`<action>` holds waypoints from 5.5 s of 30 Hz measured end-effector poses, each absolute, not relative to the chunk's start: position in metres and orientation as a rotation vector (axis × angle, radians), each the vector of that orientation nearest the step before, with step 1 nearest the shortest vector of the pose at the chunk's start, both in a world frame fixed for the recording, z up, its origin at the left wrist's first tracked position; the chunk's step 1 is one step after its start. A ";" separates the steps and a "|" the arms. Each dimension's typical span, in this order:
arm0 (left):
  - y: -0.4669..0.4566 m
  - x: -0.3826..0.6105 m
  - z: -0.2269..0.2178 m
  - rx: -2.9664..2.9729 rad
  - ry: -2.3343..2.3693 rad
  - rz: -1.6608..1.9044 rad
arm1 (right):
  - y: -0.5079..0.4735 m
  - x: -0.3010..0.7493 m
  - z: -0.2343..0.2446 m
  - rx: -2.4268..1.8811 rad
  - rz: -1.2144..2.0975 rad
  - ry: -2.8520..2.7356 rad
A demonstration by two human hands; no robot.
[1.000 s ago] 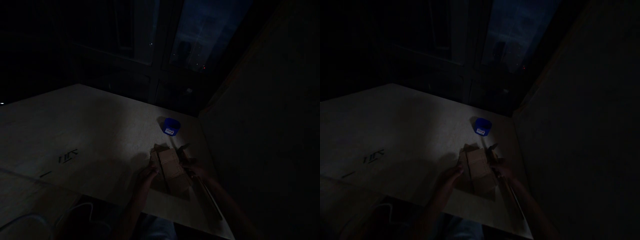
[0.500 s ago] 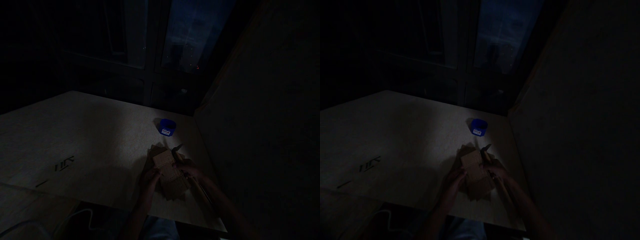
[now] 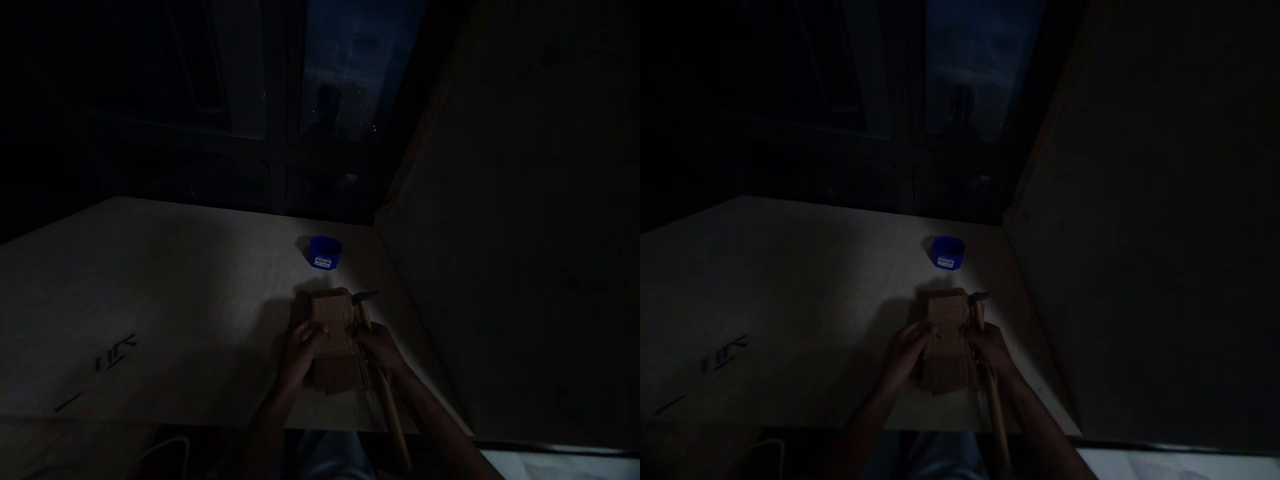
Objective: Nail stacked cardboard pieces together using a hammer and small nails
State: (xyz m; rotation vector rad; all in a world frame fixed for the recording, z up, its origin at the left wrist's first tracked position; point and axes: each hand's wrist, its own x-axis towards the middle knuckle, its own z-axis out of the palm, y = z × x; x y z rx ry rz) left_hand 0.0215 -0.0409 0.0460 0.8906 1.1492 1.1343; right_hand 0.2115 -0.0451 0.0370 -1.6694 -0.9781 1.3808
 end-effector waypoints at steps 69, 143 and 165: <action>0.031 0.051 -0.006 1.510 1.176 1.032 | -0.113 0.204 0.006 -1.491 1.179 -1.192; 0.017 0.047 -0.030 1.707 1.053 1.067 | -0.108 0.196 -0.023 -1.359 1.261 -0.939; 0.008 0.048 -0.028 1.630 0.956 1.071 | -0.111 0.204 -0.005 -1.341 1.278 -0.787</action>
